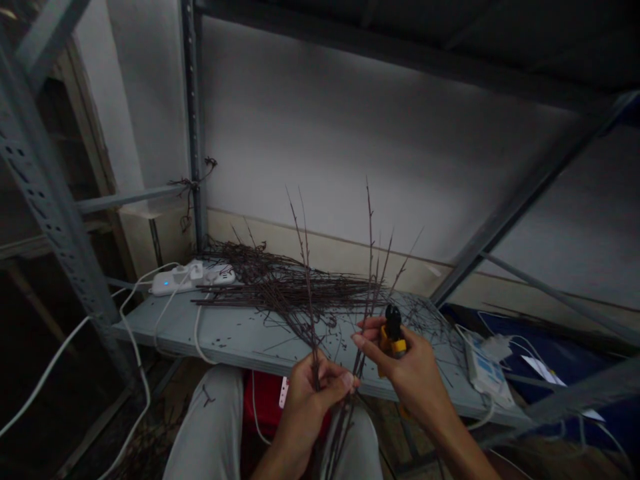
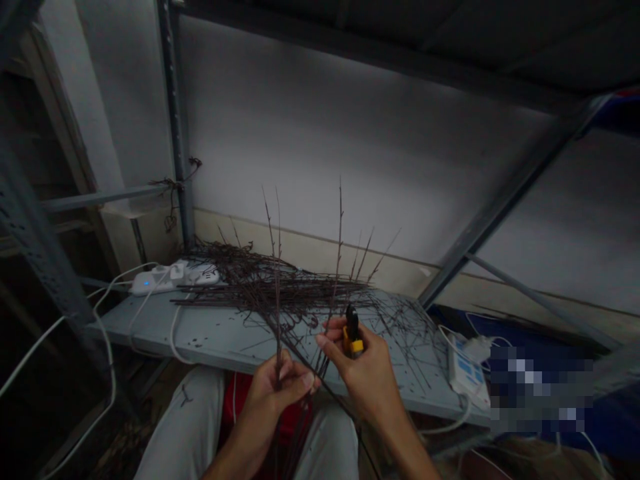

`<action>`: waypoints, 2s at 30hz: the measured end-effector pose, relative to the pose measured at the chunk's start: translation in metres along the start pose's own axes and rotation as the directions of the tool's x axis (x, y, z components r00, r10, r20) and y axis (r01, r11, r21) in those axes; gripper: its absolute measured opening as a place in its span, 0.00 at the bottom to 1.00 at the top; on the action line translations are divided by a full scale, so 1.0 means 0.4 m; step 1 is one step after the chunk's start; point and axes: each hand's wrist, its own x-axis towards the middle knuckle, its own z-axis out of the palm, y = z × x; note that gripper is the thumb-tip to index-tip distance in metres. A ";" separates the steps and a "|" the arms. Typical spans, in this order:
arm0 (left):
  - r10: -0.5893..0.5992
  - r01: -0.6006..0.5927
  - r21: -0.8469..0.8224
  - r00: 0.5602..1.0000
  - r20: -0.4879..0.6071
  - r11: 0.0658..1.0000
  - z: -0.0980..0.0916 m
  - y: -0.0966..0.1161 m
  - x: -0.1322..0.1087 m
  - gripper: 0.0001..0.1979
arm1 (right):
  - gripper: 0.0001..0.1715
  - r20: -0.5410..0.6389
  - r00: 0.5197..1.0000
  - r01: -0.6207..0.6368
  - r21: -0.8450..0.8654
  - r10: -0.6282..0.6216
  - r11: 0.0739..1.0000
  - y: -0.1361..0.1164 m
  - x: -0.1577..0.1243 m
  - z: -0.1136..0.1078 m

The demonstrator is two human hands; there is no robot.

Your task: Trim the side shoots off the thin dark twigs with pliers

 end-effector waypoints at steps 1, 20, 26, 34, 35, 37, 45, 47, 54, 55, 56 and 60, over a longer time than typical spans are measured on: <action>-0.006 0.006 -0.008 1.000 0.003 1.000 -0.001 -0.001 0.001 0.26 | 0.29 -0.003 1.000 -0.010 0.008 0.010 1.000 -0.001 0.001 0.001; 0.084 -0.084 -0.015 0.996 0.031 0.996 0.036 -0.008 0.060 0.15 | 0.22 0.064 0.998 0.012 0.027 -0.013 1.000 -0.001 0.009 0.000; 0.057 -0.059 0.020 0.995 0.087 0.998 0.042 0.000 0.066 0.15 | 0.23 0.094 0.996 0.004 0.006 -0.004 1.000 -0.013 0.013 -0.016; 0.029 -0.029 -0.016 1.000 -0.004 0.999 0.049 -0.006 0.064 0.21 | 0.19 0.110 0.993 0.052 0.016 -0.053 0.999 -0.025 0.018 -0.035; 0.029 -0.029 -0.014 1.000 -0.003 0.999 0.051 -0.004 0.062 0.21 | 0.20 0.105 0.993 0.050 0.023 -0.052 0.999 -0.026 0.018 -0.036; 0.027 -0.027 -0.012 1.000 -0.008 1.000 0.054 0.001 0.058 0.21 | 0.20 0.086 0.995 0.049 0.028 -0.052 0.998 -0.031 0.019 -0.039; 0.069 -0.064 -0.051 0.994 0.088 0.997 0.063 0.014 0.065 0.16 | 0.18 0.062 0.989 0.139 -0.039 -0.137 0.990 -0.049 0.025 -0.046; 0.086 -0.077 -0.068 0.986 0.146 0.995 0.072 0.022 0.075 0.14 | 0.17 0.061 0.989 0.140 -0.046 -0.137 0.989 -0.052 0.026 -0.045; 0.046 -0.037 -0.055 0.984 0.171 0.998 0.104 0.046 0.098 0.15 | 0.19 0.038 0.978 0.209 -0.131 -0.205 0.969 -0.073 0.026 -0.052; 0.037 -0.026 -0.064 0.986 0.164 0.998 0.104 0.046 0.098 0.15 | 0.19 0.035 0.978 0.209 -0.140 -0.206 0.968 -0.074 0.026 -0.055; 0.034 -0.022 -0.073 0.987 0.156 0.997 0.104 0.044 0.098 0.15 | 0.19 0.031 0.978 0.210 -0.152 -0.207 0.966 -0.073 0.026 -0.059; 0.039 -0.030 -0.067 0.990 0.134 0.997 0.102 0.042 0.096 0.20 | 0.19 0.054 0.955 0.292 -0.327 -0.291 0.899 -0.058 0.041 -0.093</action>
